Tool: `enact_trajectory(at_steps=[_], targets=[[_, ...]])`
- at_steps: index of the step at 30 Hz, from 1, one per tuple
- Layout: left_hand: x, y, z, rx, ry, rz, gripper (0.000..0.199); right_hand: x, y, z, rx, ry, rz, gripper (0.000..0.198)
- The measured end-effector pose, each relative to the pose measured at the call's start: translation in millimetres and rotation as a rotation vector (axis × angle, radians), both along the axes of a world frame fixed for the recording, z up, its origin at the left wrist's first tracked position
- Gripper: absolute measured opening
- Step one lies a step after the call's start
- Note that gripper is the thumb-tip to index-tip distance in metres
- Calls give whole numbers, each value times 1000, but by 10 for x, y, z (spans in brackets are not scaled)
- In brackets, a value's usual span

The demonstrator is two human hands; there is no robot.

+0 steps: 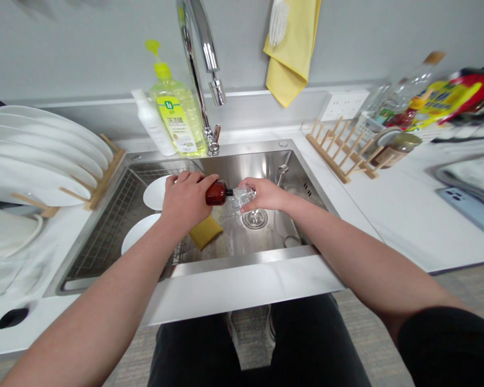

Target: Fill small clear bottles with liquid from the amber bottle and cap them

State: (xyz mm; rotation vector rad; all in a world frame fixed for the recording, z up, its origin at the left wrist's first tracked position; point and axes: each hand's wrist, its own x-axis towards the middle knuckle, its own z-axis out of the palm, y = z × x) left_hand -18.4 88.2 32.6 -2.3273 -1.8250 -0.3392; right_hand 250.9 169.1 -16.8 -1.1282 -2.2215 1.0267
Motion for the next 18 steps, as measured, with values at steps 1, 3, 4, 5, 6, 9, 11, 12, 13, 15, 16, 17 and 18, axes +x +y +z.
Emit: enact_trajectory(at_steps=[1, 3, 4, 5, 6, 9, 11, 12, 13, 15, 16, 17, 18], targets=[[-3, 1, -3, 2, -3, -4, 64, 0, 1, -2, 0, 4, 0, 66], [-9, 3, -9, 11, -11, -16, 63, 0, 2, -5, 2, 9, 1, 66], [-11, 4, -10, 15, -15, -20, 64, -1, 2, -5, 4, 9, 2, 66], [-11, 3, -11, 16, -17, -22, 64, -1, 1, -5, 7, 6, 3, 66], [-10, 2, -10, 16, -17, -22, 65, -2, -1, -5, 9, 4, 4, 66], [-2, -4, 0, 3, -9, -10, 66, -4, -6, 3, 13, -2, 6, 66], [3, -8, 6, -3, -5, -5, 66, -5, -8, 9, 11, -4, 6, 66], [4, -9, 8, -3, -4, -5, 67, -5, -8, 11, 10, -5, 6, 66], [4, -9, 9, -2, -4, -7, 67, -5, -7, 12, 7, -6, 6, 66], [2, -7, 7, 3, -3, -11, 66, -5, -5, 11, 6, -3, 7, 66], [1, -6, 5, 5, -1, -12, 65, -5, -4, 9, 7, -2, 7, 66], [-1, -5, 3, 7, 0, -12, 64, -5, -4, 8, 10, -3, 8, 66], [-3, -4, 2, 7, 2, -11, 63, -5, -3, 7, 15, -5, 8, 66]])
